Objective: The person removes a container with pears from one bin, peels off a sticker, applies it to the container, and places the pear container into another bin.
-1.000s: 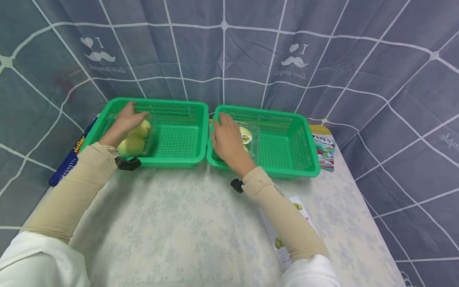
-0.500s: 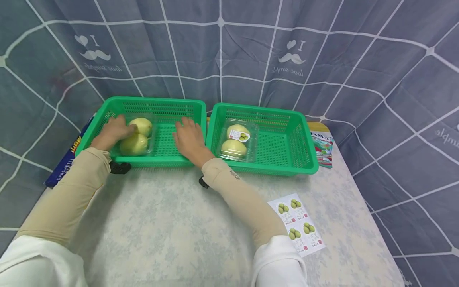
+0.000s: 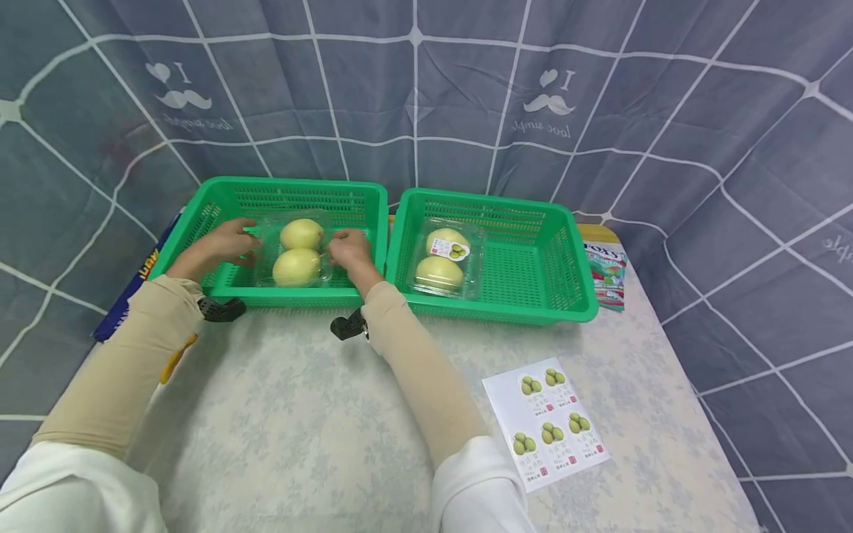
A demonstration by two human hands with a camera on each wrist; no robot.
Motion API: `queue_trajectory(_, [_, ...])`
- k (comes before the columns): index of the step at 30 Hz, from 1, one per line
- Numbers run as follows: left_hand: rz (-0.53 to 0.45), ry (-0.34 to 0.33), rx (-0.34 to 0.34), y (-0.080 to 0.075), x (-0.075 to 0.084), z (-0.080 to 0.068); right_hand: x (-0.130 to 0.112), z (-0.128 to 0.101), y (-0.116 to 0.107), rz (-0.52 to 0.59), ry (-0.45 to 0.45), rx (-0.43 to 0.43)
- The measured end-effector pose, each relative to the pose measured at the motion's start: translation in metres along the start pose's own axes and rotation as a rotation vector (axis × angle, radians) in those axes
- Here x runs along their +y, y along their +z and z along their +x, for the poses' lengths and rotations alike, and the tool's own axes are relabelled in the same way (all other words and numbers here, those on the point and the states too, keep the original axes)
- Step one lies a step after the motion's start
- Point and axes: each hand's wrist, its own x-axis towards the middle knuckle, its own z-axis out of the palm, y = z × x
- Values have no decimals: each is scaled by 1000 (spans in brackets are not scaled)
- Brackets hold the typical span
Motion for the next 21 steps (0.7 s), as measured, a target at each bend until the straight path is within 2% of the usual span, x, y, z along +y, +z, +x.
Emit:
queue_trajectory(2, [29,-9,-3,2,-1,0,1,0,1,34,-17,55])
queue_trajectory(5, [28,-8,-11,4,-2,-1,1,0,2,23,-12,74])
queue_trajectory(10, [6,-22,-31,3,-3,0,2,-1,1,-1,-3,73])
queue_trajectory(16, [14,-6,-43,1,-4,1,1,-2,0,11,-3,56])
queue_trajectory(21, [-29,-12,-54,-1,-7,2,1,-3,-1,29,-6,41])
